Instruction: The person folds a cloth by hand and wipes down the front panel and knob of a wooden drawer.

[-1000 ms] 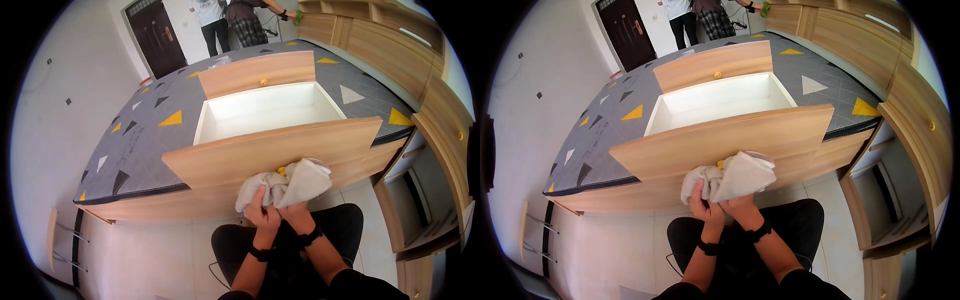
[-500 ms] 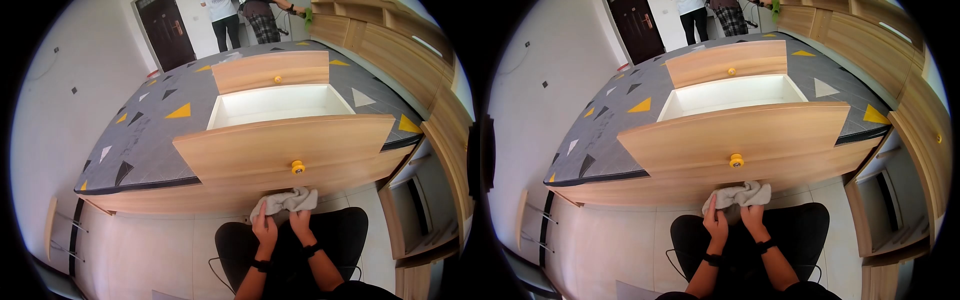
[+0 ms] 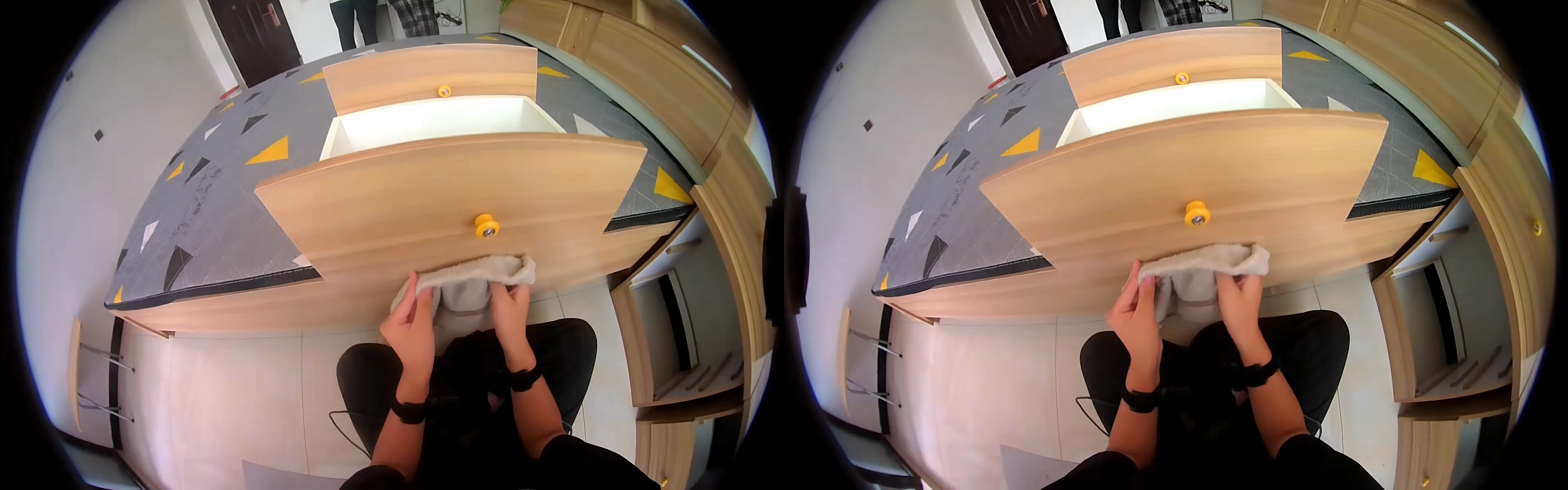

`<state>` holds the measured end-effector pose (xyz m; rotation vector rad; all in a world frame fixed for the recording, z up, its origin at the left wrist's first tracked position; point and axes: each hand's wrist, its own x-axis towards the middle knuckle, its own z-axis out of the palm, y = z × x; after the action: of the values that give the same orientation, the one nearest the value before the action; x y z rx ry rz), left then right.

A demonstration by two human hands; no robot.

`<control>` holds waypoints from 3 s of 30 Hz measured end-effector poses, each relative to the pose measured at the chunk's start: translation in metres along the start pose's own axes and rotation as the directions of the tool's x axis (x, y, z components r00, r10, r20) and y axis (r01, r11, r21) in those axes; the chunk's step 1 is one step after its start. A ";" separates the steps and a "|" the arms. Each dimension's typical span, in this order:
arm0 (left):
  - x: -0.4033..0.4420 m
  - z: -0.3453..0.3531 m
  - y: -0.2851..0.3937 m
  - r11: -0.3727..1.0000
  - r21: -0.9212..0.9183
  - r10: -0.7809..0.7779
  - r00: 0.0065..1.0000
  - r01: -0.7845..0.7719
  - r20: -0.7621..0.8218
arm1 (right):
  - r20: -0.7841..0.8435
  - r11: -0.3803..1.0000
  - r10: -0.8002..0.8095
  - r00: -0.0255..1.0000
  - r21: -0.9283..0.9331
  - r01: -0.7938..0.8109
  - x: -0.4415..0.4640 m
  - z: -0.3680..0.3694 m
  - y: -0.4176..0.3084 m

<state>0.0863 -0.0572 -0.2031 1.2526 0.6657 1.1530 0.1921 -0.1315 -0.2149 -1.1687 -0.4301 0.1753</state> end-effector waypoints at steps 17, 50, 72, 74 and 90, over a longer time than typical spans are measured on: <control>-0.042 -0.014 -0.051 0.807 0.400 0.407 0.900 -0.434 0.155 | -0.009 0.984 -0.114 0.993 -0.137 0.111 -0.037 -0.022 0.035; 0.025 0.049 0.028 0.395 0.330 0.814 0.493 -0.857 0.307 | 0.074 0.659 -0.690 0.720 -0.347 0.667 0.021 0.029 -0.075; -0.024 0.030 -0.073 0.555 0.449 0.663 0.698 -0.700 0.270 | -0.075 0.851 -0.366 0.928 -0.431 0.300 -0.031 -0.019 0.048; -0.037 0.026 -0.083 0.642 0.422 0.545 0.769 -0.640 0.335 | -0.086 0.849 -0.342 0.936 -0.455 0.268 -0.039 -0.029 0.057; -0.002 0.048 0.024 0.339 0.280 0.819 0.428 -0.898 0.382 | 0.187 0.486 -0.786 0.590 -0.403 0.775 0.009 -0.021 -0.071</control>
<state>0.1214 -0.0793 -0.1689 2.2505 0.0278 1.7845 0.2028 -0.1739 -0.1541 -1.3041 -0.9927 -0.8017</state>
